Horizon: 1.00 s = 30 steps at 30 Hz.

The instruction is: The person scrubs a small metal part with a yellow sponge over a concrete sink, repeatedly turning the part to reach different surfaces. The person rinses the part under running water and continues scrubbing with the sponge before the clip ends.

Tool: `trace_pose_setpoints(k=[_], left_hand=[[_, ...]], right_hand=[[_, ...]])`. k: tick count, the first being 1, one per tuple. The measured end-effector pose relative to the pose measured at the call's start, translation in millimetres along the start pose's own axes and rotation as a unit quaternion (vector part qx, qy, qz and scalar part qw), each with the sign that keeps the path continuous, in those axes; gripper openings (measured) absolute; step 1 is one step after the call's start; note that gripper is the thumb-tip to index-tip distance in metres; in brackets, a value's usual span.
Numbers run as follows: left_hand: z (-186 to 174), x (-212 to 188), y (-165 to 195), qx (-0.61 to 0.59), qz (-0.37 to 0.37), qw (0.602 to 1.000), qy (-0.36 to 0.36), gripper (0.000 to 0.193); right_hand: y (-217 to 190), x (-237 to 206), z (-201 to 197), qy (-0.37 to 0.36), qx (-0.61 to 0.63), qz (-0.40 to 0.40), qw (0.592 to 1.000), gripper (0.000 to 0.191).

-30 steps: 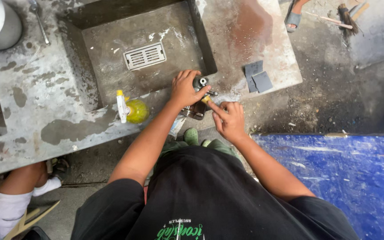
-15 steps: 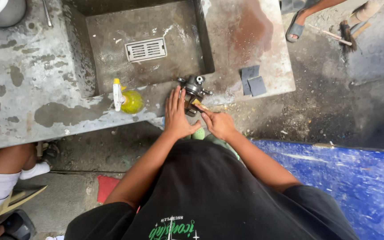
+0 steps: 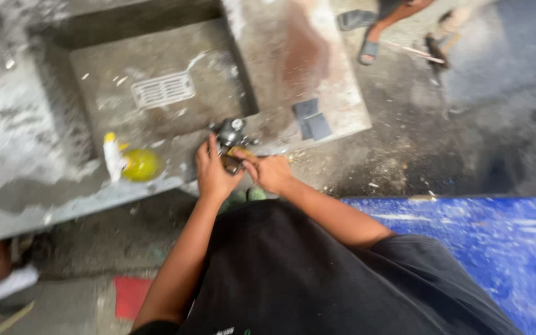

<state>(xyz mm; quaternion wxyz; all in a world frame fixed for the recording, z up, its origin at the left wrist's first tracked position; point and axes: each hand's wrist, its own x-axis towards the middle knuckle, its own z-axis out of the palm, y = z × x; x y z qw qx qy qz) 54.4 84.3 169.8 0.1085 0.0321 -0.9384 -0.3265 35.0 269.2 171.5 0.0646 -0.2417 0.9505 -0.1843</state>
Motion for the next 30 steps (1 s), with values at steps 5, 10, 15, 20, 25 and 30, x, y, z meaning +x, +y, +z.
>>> trace_pose_setpoints(k=[5, 10, 15, 20, 25, 30], left_hand=[[2, -3, -28, 0.020, -0.002, 0.999, -0.037, 0.122], [10, 4, -36, 0.030, -0.002, 0.999, -0.044, 0.122], [8, 10, -40, 0.026, 0.004, 0.998, -0.061, 0.126], [2, 16, -49, 0.041, 0.029, 0.995, -0.082, 0.124], [-9, 34, -59, 0.032, 0.075, 0.993, -0.087, 0.123], [-27, 59, -87, 0.040, 0.079, 0.984, -0.154, 0.124]], right_hand=[[-4, 2, 15, -0.114, 0.006, 0.000, 0.993, 0.041], [-4, 14, 19, -0.006, 0.096, -0.032, 0.995, 0.041], [-2, 24, 20, 0.004, 0.033, -0.050, 0.998, 0.040], [-4, 22, 28, -0.019, 0.071, -0.056, 0.996, 0.041], [-13, 40, 31, -0.015, 0.045, 0.001, 0.999, 0.041], [-39, 59, 48, -0.021, 0.116, -0.005, 0.993, 0.042]])
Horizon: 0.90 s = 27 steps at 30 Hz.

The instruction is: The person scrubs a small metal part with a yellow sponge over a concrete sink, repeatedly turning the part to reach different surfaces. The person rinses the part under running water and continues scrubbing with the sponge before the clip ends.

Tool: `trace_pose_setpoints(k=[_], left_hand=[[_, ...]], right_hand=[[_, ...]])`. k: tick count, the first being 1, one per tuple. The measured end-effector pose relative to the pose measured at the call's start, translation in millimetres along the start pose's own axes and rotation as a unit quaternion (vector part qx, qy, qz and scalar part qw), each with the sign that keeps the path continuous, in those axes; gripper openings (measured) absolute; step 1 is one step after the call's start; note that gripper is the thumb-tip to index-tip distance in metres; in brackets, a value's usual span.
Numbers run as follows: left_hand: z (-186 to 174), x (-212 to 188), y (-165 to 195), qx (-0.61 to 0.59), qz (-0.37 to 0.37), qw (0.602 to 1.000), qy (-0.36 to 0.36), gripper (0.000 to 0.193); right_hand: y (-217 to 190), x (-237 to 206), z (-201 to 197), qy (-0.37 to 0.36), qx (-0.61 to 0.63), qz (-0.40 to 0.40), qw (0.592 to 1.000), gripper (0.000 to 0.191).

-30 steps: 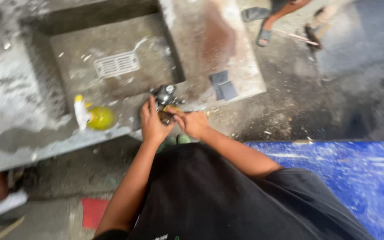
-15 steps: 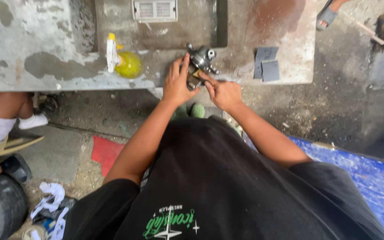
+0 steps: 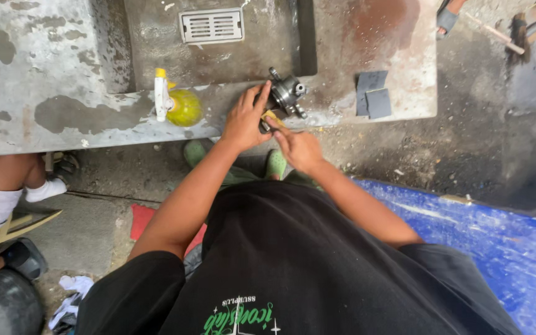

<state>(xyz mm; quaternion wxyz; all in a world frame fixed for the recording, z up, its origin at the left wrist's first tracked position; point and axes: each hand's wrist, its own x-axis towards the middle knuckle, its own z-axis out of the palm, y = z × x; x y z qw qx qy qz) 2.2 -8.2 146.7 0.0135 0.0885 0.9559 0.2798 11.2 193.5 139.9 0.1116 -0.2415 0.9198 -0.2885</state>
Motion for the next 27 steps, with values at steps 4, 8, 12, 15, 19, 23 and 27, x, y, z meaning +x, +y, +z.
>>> trace_pose_setpoints(k=[4, 8, 12, 15, 19, 23, 27], left_hand=[[-9, 4, -37, -0.011, 0.022, 1.000, 0.000, 0.122], [-29, 6, -80, -0.031, 0.058, 0.998, -0.021, 0.119], [-53, 19, -123, -0.041, 0.100, 0.994, -0.037, 0.122], [-58, 24, -151, -0.069, 0.106, 0.992, -0.024, 0.119], [-50, 32, -174, -0.079, 0.107, 0.991, -0.016, 0.118], [-40, 43, -171, -0.090, 0.116, 0.989, -0.029, 0.122], [-35, 50, -160, -0.088, 0.111, 0.990, -0.027, 0.121]], right_hand=[[-17, 24, 29, 0.032, -0.062, 0.061, 0.996, 0.043], [-57, 50, 63, 0.087, -0.007, 0.081, 0.993, 0.037], [-82, 77, 70, 0.064, -0.085, 0.117, 0.987, 0.039], [-102, 102, 87, 0.116, -0.082, 0.138, 0.980, 0.037], [-104, 115, 97, 0.078, -0.052, 0.117, 0.989, 0.040], [-78, 113, 85, 0.039, -0.109, 0.144, 0.983, 0.039], [-66, 109, 77, 0.046, -0.056, 0.112, 0.991, 0.040]])
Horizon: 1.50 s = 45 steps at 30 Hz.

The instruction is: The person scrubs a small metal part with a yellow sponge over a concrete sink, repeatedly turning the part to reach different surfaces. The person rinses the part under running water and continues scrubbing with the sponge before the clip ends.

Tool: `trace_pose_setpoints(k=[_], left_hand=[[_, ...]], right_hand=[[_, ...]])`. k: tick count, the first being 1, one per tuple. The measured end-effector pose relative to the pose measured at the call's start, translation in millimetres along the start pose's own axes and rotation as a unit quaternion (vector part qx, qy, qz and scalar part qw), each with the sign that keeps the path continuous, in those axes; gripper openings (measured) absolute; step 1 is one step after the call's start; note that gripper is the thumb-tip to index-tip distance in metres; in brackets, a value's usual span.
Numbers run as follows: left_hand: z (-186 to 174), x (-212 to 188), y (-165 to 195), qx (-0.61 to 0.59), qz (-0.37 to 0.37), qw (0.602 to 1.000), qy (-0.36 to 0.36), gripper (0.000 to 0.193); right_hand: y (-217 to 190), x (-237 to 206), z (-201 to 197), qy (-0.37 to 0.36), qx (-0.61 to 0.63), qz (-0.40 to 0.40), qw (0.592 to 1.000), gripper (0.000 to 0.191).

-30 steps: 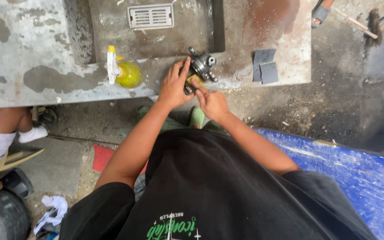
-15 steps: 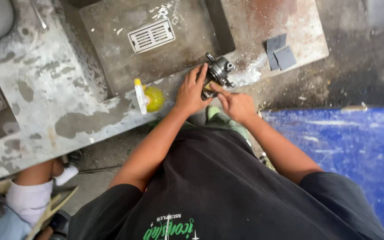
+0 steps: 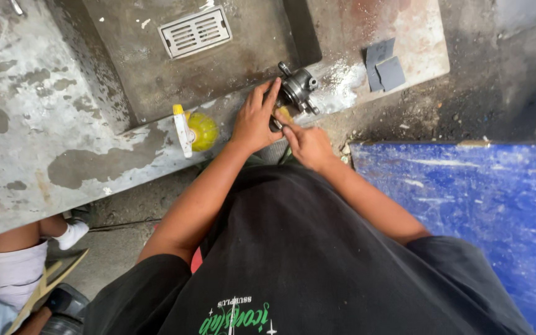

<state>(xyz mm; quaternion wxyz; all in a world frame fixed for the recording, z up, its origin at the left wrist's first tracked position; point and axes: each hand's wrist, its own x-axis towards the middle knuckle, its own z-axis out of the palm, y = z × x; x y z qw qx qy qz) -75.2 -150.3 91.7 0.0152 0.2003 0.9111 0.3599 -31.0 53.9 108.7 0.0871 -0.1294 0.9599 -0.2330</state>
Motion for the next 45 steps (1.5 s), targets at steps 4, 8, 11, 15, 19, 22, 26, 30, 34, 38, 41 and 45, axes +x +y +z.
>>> trace_pose_setpoints(k=[4, 8, 11, 15, 19, 22, 26, 30, 34, 38, 41, 45], left_hand=[[2, 0, 3, 0.024, 0.004, 1.000, -0.013, 0.121], [2, 3, 4, 0.020, 0.002, 1.000, -0.015, 0.123], [2, 5, 6, 0.014, -0.002, 1.000, -0.026, 0.126], [0, 5, 7, 0.022, -0.004, 0.999, -0.031, 0.124], [-2, 5, 8, 0.027, -0.012, 0.999, -0.037, 0.125], [-4, 5, 9, 0.028, 0.000, 0.999, -0.032, 0.125], [-4, 2, 12, 0.014, -0.002, 1.000, -0.025, 0.120], [-3, 0, 12, 0.019, 0.003, 0.999, -0.039, 0.123], [-1, -2, 14, 0.024, 0.015, 0.999, -0.016, 0.120], [-1, -4, 16, 0.028, 0.010, 0.999, -0.037, 0.125], [-1, -5, 16, 0.044, 0.005, 0.998, -0.042, 0.121], [-1, -6, 19, 0.036, 0.009, 0.999, -0.030, 0.121]], right_hand=[[2, -3, -4, -0.025, -0.038, 0.015, 0.999, 0.038], [0, -1, -4, 0.059, 0.007, 0.003, 0.998, 0.039], [-1, 1, -2, -0.012, -0.005, -0.006, 1.000, 0.040], [-5, -2, 0, 0.012, -0.008, 0.042, 0.999, 0.038], [-5, -5, -2, -0.002, 0.009, 0.009, 1.000, 0.039], [-3, -5, -4, -0.006, -0.036, 0.028, 0.999, 0.040], [-5, -6, 1, 0.069, -0.010, 0.011, 0.997, 0.039], [-5, -10, 1, 0.026, -0.046, 0.000, 0.999, 0.042], [-6, -13, -1, 0.064, -0.010, 0.007, 0.998, 0.040], [-5, -18, -5, 0.020, -0.044, -0.013, 0.999, 0.039], [-6, -20, -5, 0.003, -0.075, 0.050, 0.996, 0.038], [-10, -22, -6, 0.030, -0.040, 0.022, 0.999, 0.040]])
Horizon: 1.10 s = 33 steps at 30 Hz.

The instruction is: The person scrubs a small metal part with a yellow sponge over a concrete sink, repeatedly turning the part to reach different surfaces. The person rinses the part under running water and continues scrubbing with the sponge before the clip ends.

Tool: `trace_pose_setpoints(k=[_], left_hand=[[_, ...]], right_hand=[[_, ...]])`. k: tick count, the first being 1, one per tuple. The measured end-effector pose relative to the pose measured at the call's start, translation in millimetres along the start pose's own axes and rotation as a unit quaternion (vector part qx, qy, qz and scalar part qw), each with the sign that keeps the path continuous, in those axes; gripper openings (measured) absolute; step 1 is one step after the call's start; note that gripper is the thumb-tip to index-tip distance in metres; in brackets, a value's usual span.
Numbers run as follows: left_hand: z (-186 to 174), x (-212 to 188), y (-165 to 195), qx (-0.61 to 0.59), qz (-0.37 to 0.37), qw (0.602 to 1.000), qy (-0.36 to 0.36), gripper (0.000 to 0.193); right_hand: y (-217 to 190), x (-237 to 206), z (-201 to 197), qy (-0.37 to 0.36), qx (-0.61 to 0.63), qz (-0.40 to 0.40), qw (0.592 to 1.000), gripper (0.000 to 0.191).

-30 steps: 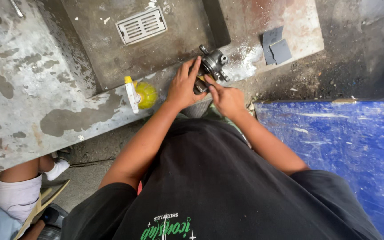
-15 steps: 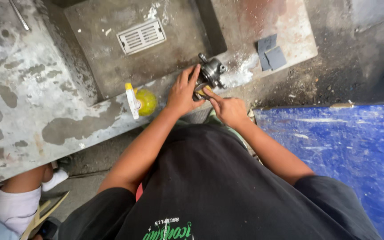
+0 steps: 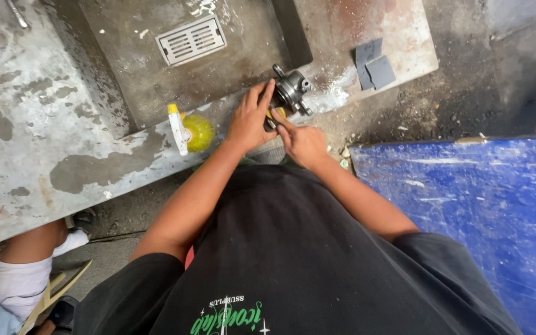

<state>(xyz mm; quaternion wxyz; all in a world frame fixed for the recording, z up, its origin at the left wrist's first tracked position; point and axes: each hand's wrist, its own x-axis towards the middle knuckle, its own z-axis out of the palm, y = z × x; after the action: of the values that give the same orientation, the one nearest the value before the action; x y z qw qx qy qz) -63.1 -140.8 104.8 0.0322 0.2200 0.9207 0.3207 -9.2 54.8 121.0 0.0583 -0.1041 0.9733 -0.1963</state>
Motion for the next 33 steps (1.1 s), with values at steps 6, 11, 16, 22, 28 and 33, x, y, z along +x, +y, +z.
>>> trace_pose_setpoints(k=[6, 11, 16, 22, 28, 33], left_hand=[[-4, 0, 5, 0.003, -0.001, 1.000, -0.004, 0.121], [-5, 0, 5, 0.007, 0.010, 1.000, -0.013, 0.124], [-1, -3, 6, 0.015, 0.024, 1.000, -0.005, 0.122], [-3, 0, 9, 0.024, 0.024, 0.999, -0.016, 0.124], [-10, 2, 13, -0.010, 0.014, 0.999, -0.028, 0.121], [-12, 3, 6, 0.012, 0.015, 0.999, -0.026, 0.124]], right_hand=[[1, 4, -8, -0.027, -0.038, 0.025, 0.999, 0.042], [4, 2, -6, -0.054, -0.009, 0.048, 0.997, 0.045], [5, 0, -1, -0.010, 0.048, 0.025, 0.998, 0.041], [6, -4, -4, -0.054, 0.079, 0.066, 0.993, 0.044], [-3, -5, -4, -0.004, 0.161, 0.009, 0.987, 0.041], [-2, -13, -12, -0.027, 0.113, 0.059, 0.991, 0.040]])
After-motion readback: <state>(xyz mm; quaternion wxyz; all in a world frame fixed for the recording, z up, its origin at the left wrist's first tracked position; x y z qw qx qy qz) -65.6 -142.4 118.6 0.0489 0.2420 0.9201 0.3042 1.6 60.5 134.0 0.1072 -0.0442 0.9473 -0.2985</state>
